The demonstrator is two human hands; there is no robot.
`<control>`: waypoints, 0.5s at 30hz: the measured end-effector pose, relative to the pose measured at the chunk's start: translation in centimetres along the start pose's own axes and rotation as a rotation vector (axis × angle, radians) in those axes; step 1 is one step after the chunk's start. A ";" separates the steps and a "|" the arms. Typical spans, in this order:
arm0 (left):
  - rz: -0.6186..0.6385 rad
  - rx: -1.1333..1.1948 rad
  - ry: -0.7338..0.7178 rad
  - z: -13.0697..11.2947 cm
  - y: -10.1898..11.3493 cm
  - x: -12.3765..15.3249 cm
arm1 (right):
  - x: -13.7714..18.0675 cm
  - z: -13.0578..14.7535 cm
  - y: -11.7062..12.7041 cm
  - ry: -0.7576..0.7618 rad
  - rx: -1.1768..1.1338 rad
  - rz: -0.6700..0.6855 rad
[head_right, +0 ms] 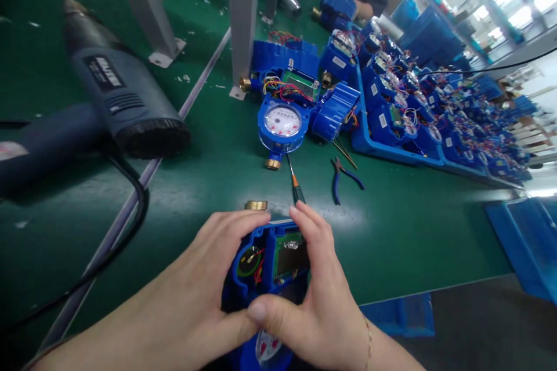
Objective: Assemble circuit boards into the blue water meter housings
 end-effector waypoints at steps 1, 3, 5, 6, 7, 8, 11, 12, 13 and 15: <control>0.006 0.006 -0.002 0.1 -0.2 0.0 | -0.1 0.1 -0.2 -0.021 0.012 -0.010; 0.027 0.029 0.001 0.6 -0.5 0.1 | -0.5 -0.1 -0.5 -0.063 0.010 -0.022; 0.021 0.055 0.014 1.1 -0.4 0.1 | -0.8 -0.4 -0.7 -0.084 0.000 -0.021; 0.018 0.063 0.020 1.3 -0.4 0.1 | -0.9 -0.6 -0.8 -0.086 -0.005 -0.016; 0.013 0.071 0.029 1.4 -0.3 0.1 | -1.0 -0.6 -0.9 -0.082 -0.008 -0.012; 0.013 0.077 0.038 1.6 -0.3 0.1 | -1.0 -0.6 -1.0 -0.073 -0.004 -0.015; 0.018 0.099 0.064 2.2 0.0 0.0 | -1.1 0.2 -0.9 0.009 0.046 -0.059; 0.017 0.117 0.083 2.7 0.1 0.1 | -1.2 0.4 -1.0 0.050 0.056 -0.058; 0.019 0.148 0.107 3.3 0.2 0.2 | -1.5 0.5 -1.1 0.087 0.054 -0.041; 0.013 0.257 0.168 4.8 0.3 0.9 | -2.4 -0.7 -0.7 0.114 0.102 -0.022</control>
Point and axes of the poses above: each hand's wrist, its own x-axis away from the middle knuckle, its own y-axis out of the back of the hand, z = x × y, the point moved 9 cm from there along -x, towards the middle knuckle, and after that the axes turned 1 degree about z, right-handed, at the moved point
